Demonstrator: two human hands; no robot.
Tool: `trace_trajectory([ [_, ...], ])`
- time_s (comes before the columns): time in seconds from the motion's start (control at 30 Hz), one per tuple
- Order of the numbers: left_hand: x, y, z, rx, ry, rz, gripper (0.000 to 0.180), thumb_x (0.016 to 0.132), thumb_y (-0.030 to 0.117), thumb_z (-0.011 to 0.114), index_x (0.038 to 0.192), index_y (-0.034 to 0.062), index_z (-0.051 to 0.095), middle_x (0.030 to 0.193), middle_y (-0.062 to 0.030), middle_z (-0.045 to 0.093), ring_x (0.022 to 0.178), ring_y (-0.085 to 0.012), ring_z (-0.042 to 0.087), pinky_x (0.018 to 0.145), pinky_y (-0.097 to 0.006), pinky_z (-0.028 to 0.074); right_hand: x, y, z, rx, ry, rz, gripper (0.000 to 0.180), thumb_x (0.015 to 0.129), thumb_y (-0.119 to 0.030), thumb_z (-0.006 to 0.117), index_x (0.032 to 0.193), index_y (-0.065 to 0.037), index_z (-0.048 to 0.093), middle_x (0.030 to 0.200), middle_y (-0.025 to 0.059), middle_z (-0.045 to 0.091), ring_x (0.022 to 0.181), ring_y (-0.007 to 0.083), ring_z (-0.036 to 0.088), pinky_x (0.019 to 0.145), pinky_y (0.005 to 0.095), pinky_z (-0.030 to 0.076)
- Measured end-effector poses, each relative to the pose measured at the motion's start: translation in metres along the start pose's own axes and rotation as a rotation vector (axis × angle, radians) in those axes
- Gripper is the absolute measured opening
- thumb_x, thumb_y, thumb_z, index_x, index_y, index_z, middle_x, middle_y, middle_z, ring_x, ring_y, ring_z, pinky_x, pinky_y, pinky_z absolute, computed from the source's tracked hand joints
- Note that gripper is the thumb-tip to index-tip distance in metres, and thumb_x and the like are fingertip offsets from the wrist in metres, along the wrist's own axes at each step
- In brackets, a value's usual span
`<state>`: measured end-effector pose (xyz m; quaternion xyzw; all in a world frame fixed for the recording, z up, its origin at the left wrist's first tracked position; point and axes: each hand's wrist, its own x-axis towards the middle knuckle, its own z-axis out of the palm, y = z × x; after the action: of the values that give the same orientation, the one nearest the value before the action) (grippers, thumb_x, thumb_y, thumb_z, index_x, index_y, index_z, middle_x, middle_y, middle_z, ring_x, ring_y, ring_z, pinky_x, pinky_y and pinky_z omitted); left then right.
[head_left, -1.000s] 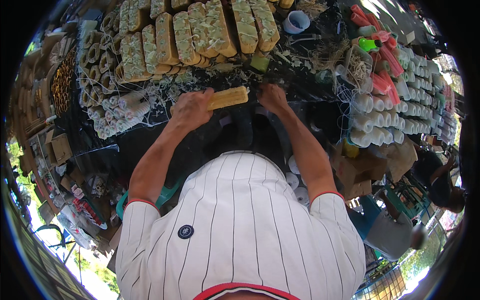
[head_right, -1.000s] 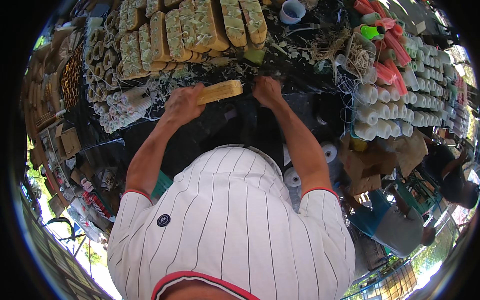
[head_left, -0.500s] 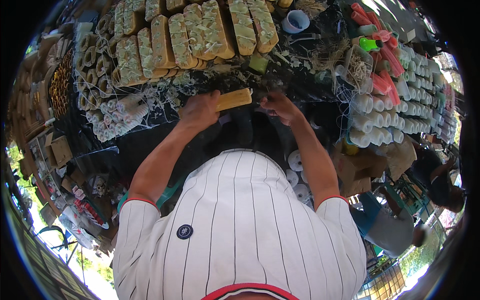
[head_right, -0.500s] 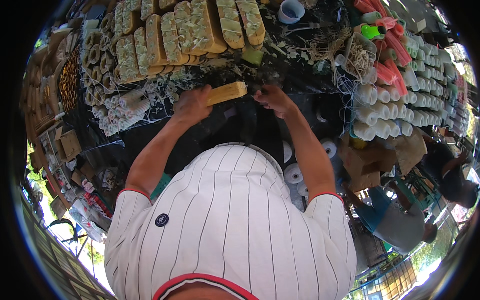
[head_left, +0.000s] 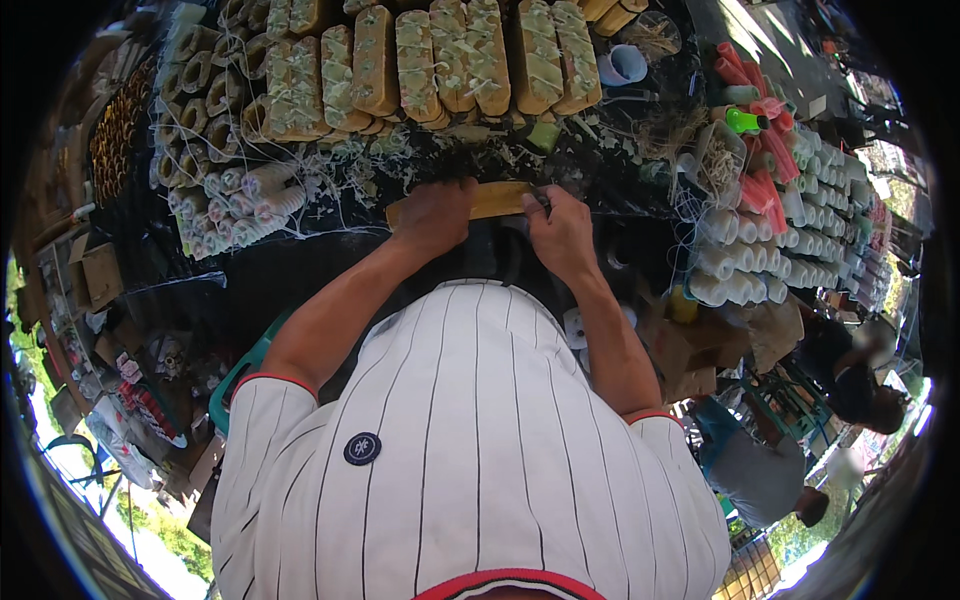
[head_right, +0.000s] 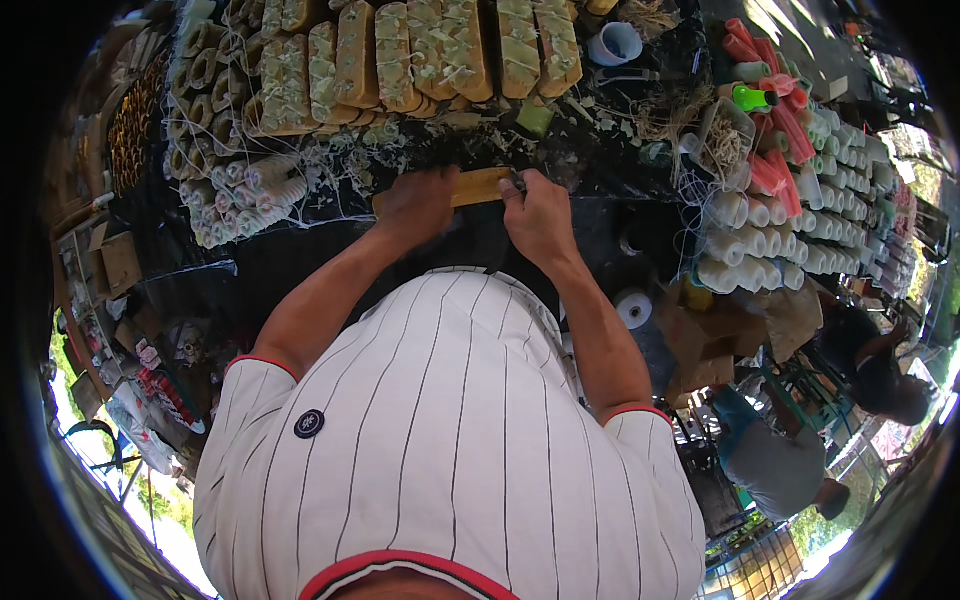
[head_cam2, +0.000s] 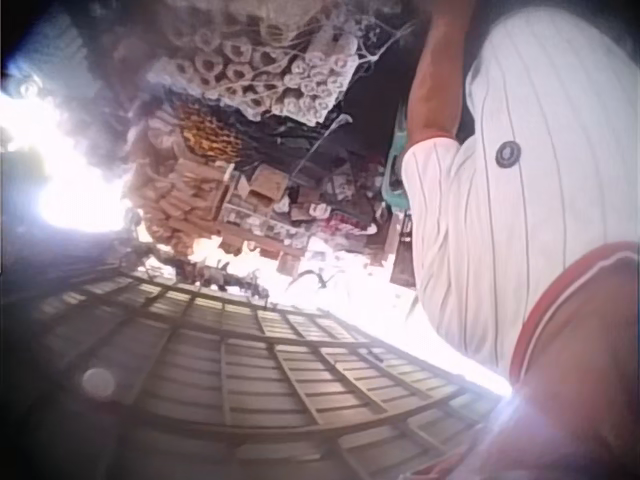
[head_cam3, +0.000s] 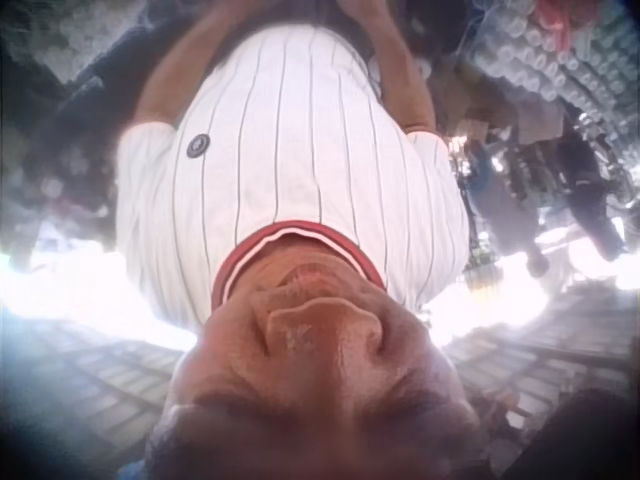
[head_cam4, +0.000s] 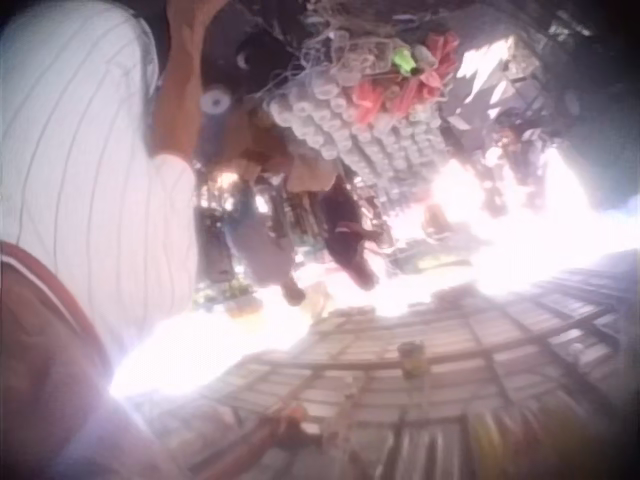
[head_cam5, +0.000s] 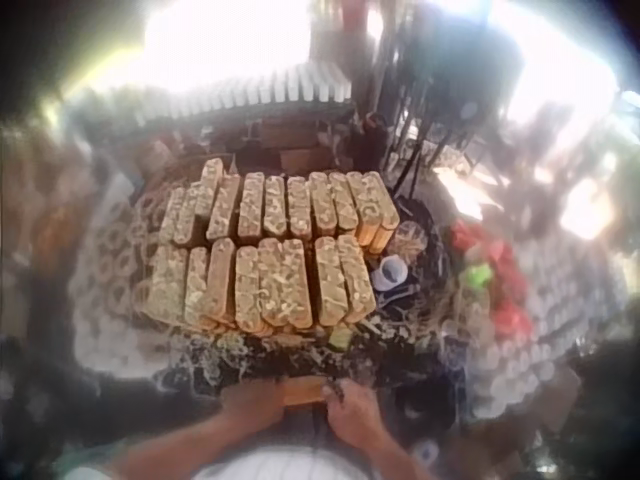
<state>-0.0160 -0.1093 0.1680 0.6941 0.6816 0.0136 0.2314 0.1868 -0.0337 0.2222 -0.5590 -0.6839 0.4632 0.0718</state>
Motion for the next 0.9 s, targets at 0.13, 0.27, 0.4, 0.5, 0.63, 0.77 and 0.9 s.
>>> trace_trajectory([
  [0.13,0.001,-0.003,0.007,0.005,0.01,0.027,0.029,0.08,0.012,0.071,0.106,0.0031,0.063,0.088,-0.0197,0.075,0.079,-0.0398,0.075,0.071,-0.048,0.061,0.0,-0.014,0.033,-0.295,0.071,-0.416,0.022,0.1,-0.019,0.069,0.099,0.003,0.072,0.086,0.0232,0.073,0.076,0.038,0.07,0.07,0.0438,0.053],
  [0.27,0.002,-0.001,0.004,0.008,0.023,0.024,0.028,0.081,0.013,0.071,0.106,0.003,0.063,0.087,-0.0194,0.074,0.079,-0.039,0.076,0.071,-0.048,0.061,0.003,-0.028,0.013,-0.327,0.232,-0.512,0.016,0.095,-0.014,0.072,0.098,0.002,0.071,0.087,0.0206,0.072,0.079,0.0377,0.071,0.072,0.0446,0.055],
  [0.4,-0.001,-0.002,0.0,0.017,0.039,0.049,0.026,0.083,0.014,0.071,0.106,0.0033,0.063,0.086,-0.0191,0.074,0.079,-0.0378,0.076,0.071,-0.048,0.061,-0.001,-0.056,-0.04,-0.246,0.303,-0.479,0.016,0.091,-0.013,0.077,0.092,0.001,0.071,0.085,0.0181,0.072,0.082,0.0377,0.071,0.074,0.0462,0.056],
  [0.5,0.002,0.0,0.003,0.057,0.05,0.052,0.026,0.083,0.013,0.071,0.107,0.0054,0.065,0.085,-0.0151,0.074,0.079,-0.0357,0.077,0.071,-0.046,0.061,0.0,-0.031,-0.024,-0.392,0.103,-0.368,0.03,0.09,-0.022,0.081,0.112,-0.001,0.073,0.096,0.0169,0.071,0.094,0.0358,0.072,0.083,0.0445,0.057],
  [0.63,0.002,-0.003,0.006,0.027,0.044,0.057,0.028,0.083,0.012,0.069,0.11,0.0042,0.066,0.087,-0.0178,0.075,0.083,-0.0361,0.077,0.072,-0.047,0.061,-0.013,-0.033,0.015,-0.559,0.168,-0.4,0.037,0.088,-0.025,0.082,0.115,-0.002,0.072,0.11,0.0194,0.071,0.106,0.0381,0.069,0.089,0.0478,0.056],
  [0.77,-0.004,-0.01,-0.004,-0.056,-0.022,0.015,0.03,0.083,0.011,0.069,0.111,0.0017,0.066,0.095,-0.0196,0.077,0.089,-0.0404,0.076,0.08,-0.049,0.06,-0.031,0.01,0.019,-0.448,0.365,-0.419,0.043,0.087,-0.026,0.083,0.117,0.001,0.071,0.116,0.0176,0.071,0.103,0.0405,0.07,0.087,0.0484,0.057],
  [0.9,-0.04,-0.019,-0.042,-0.222,-0.034,-0.133,0.042,0.077,0.011,0.077,0.117,0.0008,0.067,0.095,-0.0209,0.077,0.093,-0.0372,0.077,0.083,-0.045,0.06,-0.028,0.064,0.044,-0.219,-0.17,0.021,0.056,0.09,-0.03,0.083,0.13,0.003,0.066,0.128,0.0218,0.07,0.113,0.0421,0.069,0.096,0.0465,0.056],
])
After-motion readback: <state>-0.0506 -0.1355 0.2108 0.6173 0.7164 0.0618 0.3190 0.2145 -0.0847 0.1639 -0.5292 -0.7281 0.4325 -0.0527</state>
